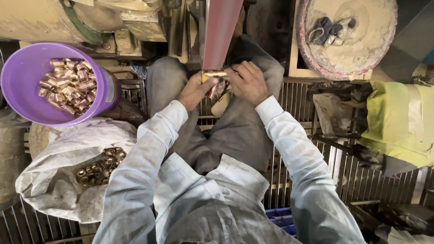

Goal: The person repeatedly picks small brass-colored cylindrical parts from a white sack and rubs them against a vertical belt sander. After each pass, the person places the part into a purple bucket. The process continues throughout the clip.

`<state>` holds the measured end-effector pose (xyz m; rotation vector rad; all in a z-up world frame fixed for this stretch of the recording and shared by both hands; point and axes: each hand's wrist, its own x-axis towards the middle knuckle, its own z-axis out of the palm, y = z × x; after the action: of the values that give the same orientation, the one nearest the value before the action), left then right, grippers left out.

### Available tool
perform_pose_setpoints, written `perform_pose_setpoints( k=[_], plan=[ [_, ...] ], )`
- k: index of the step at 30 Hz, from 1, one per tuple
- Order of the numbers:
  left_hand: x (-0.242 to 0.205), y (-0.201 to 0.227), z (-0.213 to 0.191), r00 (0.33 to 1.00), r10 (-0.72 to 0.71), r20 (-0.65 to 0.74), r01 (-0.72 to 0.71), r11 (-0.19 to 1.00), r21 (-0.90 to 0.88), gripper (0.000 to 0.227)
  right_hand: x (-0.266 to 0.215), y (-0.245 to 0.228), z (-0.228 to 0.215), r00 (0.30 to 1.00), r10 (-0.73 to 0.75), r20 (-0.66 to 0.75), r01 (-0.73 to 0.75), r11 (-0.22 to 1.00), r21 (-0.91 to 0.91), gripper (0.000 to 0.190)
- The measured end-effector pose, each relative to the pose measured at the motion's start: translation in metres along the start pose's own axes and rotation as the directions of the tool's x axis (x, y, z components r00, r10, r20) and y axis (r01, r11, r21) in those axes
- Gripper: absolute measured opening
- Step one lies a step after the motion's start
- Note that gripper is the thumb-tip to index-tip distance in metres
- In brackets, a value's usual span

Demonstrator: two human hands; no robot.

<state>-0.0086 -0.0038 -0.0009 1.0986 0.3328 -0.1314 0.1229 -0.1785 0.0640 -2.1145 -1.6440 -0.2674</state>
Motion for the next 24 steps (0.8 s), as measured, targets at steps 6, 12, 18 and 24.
perform_pose_setpoints(
  k=[6,12,18,24],
  plan=[
    [0.005,-0.007,-0.002,1.0,-0.019,-0.016,0.019,1.0,-0.002,0.021,0.0,0.008,0.007,0.994,0.073,0.08,-0.085,0.982,0.169,0.027],
    [0.007,-0.004,-0.001,0.999,-0.042,-0.026,0.042,0.999,0.01,0.023,0.003,0.023,0.013,0.951,0.183,0.249,-0.275,0.869,0.411,0.021],
    [0.008,-0.002,0.0,0.993,-0.102,-0.058,0.103,0.995,0.009,0.026,0.013,0.045,0.025,0.79,0.235,0.566,-0.605,0.446,0.659,0.031],
    [0.003,0.0,0.001,1.0,-0.029,0.009,0.029,1.0,0.0,0.028,0.025,0.061,0.017,0.257,0.103,0.961,-0.957,-0.111,0.267,0.042]
  ],
)
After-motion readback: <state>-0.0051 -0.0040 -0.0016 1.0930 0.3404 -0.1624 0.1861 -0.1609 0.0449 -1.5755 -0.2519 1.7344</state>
